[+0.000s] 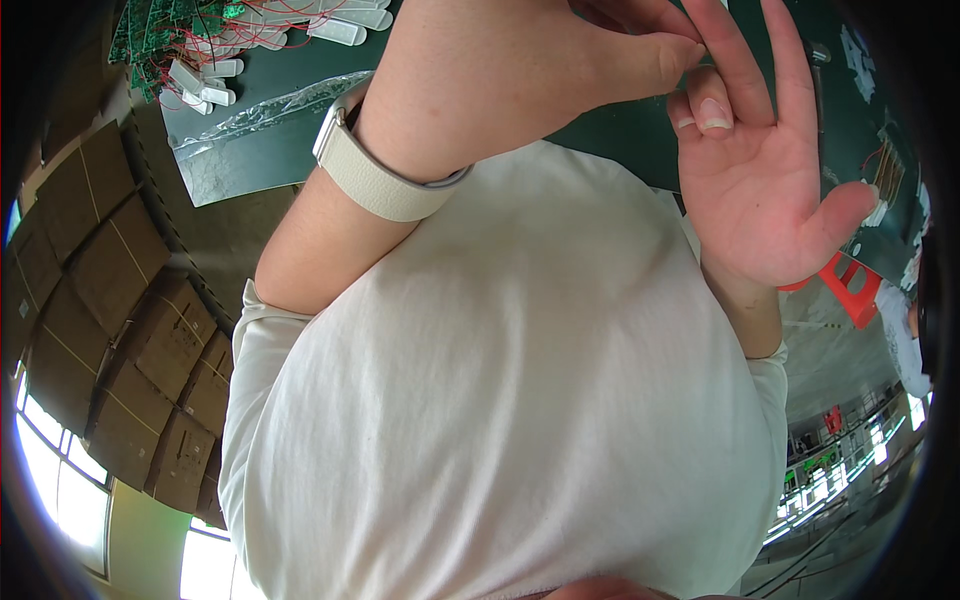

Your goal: The person assembles LED strips into plastic housings by tapping them into place with a small hammer.

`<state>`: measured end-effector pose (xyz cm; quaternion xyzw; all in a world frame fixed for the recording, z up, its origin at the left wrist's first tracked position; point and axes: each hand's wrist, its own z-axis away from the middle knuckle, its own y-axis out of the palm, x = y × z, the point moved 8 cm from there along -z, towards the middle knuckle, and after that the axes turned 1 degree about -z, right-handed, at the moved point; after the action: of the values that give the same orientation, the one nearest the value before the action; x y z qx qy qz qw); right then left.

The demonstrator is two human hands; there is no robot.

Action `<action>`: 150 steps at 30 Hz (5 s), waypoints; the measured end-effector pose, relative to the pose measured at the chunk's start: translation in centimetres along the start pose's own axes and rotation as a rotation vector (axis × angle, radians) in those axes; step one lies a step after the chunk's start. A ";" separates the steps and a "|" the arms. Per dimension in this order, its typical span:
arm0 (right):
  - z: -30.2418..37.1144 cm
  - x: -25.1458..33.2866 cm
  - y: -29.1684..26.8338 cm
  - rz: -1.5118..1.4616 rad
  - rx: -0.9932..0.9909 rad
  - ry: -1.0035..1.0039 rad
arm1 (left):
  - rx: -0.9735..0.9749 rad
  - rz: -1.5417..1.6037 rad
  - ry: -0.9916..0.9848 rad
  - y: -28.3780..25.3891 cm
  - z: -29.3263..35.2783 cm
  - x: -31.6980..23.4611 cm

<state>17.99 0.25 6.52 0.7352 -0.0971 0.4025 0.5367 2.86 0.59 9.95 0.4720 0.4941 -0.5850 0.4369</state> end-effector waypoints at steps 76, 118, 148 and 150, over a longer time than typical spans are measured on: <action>-3.6 -0.6 -3.2 1.985 0.337 -0.510 | -0.206 -0.956 0.431 1.8 -2.0 6.2; -4.8 -1.0 -6.2 1.674 0.073 -0.384 | -0.089 -0.938 0.401 2.4 -2.7 6.1; -5.0 -1.2 -6.5 1.620 0.177 -0.399 | -0.151 -0.745 0.326 1.3 -4.4 6.9; -5.1 -1.1 -6.5 1.614 0.180 -0.388 | -0.154 -0.756 0.334 1.4 -4.5 7.0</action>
<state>18.50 6.94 1.63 0.5361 -0.6522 0.5360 -0.0035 3.62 4.54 2.57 0.3119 0.7387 -0.5810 0.1396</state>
